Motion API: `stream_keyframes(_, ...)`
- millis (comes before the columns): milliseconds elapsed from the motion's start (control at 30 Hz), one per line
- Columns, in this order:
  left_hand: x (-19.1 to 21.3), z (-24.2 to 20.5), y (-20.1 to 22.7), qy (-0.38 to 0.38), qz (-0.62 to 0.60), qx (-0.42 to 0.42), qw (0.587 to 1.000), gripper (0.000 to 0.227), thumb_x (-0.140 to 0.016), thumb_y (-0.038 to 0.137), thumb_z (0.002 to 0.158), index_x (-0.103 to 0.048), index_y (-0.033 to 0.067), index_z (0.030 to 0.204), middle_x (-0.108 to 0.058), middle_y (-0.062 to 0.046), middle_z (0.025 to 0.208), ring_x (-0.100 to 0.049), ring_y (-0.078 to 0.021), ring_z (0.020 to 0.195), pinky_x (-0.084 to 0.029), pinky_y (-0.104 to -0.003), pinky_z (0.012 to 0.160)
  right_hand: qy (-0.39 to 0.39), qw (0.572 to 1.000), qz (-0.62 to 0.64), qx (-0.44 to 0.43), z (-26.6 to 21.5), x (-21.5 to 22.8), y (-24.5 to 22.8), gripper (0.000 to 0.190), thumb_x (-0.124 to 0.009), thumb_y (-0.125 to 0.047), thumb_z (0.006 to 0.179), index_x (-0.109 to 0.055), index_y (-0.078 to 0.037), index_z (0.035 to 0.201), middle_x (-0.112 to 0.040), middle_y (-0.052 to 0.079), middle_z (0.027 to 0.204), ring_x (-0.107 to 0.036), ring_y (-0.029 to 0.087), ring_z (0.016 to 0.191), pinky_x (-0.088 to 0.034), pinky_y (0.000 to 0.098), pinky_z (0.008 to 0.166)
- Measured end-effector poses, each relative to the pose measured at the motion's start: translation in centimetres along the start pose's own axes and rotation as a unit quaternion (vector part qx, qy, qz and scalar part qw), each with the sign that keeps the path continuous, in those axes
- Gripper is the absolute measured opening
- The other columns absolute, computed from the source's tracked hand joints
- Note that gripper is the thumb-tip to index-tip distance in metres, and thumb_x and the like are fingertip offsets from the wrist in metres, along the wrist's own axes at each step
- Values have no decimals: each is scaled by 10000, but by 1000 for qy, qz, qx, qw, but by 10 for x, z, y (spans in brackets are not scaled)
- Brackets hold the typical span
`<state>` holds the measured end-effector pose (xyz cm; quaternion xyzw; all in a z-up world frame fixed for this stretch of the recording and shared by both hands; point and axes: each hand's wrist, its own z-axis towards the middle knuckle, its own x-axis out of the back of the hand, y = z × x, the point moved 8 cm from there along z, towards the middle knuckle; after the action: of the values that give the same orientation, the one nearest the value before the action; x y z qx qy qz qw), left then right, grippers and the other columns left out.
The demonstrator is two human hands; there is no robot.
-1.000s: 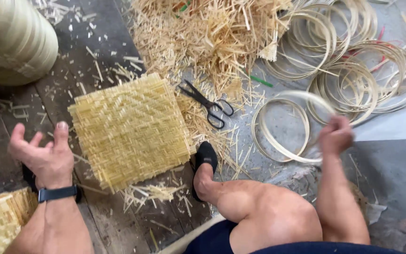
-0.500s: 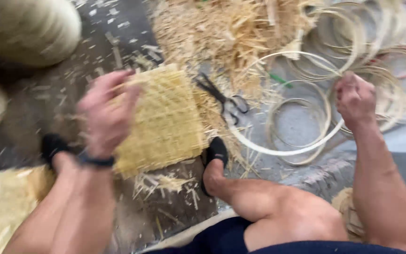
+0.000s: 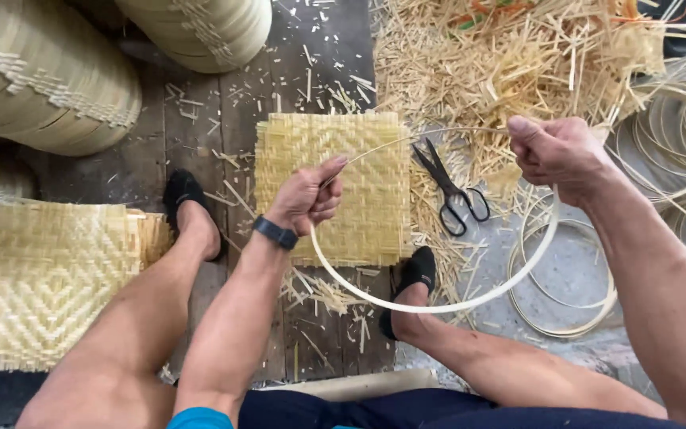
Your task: Assembling and trimming bamboo woven mats into circular frames to create basket or steamer components.
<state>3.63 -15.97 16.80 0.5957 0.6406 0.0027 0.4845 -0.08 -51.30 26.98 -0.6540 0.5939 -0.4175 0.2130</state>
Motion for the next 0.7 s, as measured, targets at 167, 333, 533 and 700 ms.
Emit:
stream_keyframes(167,16,3,-5,-30,-121,-30,992,463,-705,458,948,-606,98,673,-435,61,486,-375,-59,396,-288,-221,348,6,1000,-8,30,-27,-46,-38,580,-415,-465,1078,-698,33,986,-579,37,686,-528,148,597,-474,304,585)
stream_keyframes(333,33,5,0,-32,-301,-160,940,489,-664,485,984,-588,118,670,-491,47,526,-424,-70,439,-343,-231,390,18,948,314,54,-19,-70,4,505,-515,-479,1042,-697,-8,1025,-537,5,641,-520,135,589,-497,305,584)
stream_keyframes(533,44,-12,43,56,-30,-76,995,375,-563,367,958,-677,66,765,-577,-4,573,-475,-97,447,-382,-246,401,-143,936,315,63,1,-86,40,415,-634,-392,1066,-703,1,953,-419,-58,589,-352,47,471,-299,221,413)
stream_keyframes(700,80,19,25,35,-62,-41,997,376,-650,321,1006,-596,105,703,-484,43,525,-378,-62,391,-286,-233,342,-154,961,225,44,9,-96,46,423,-649,-377,1076,-663,16,921,-397,-42,572,-356,71,468,-289,235,399)
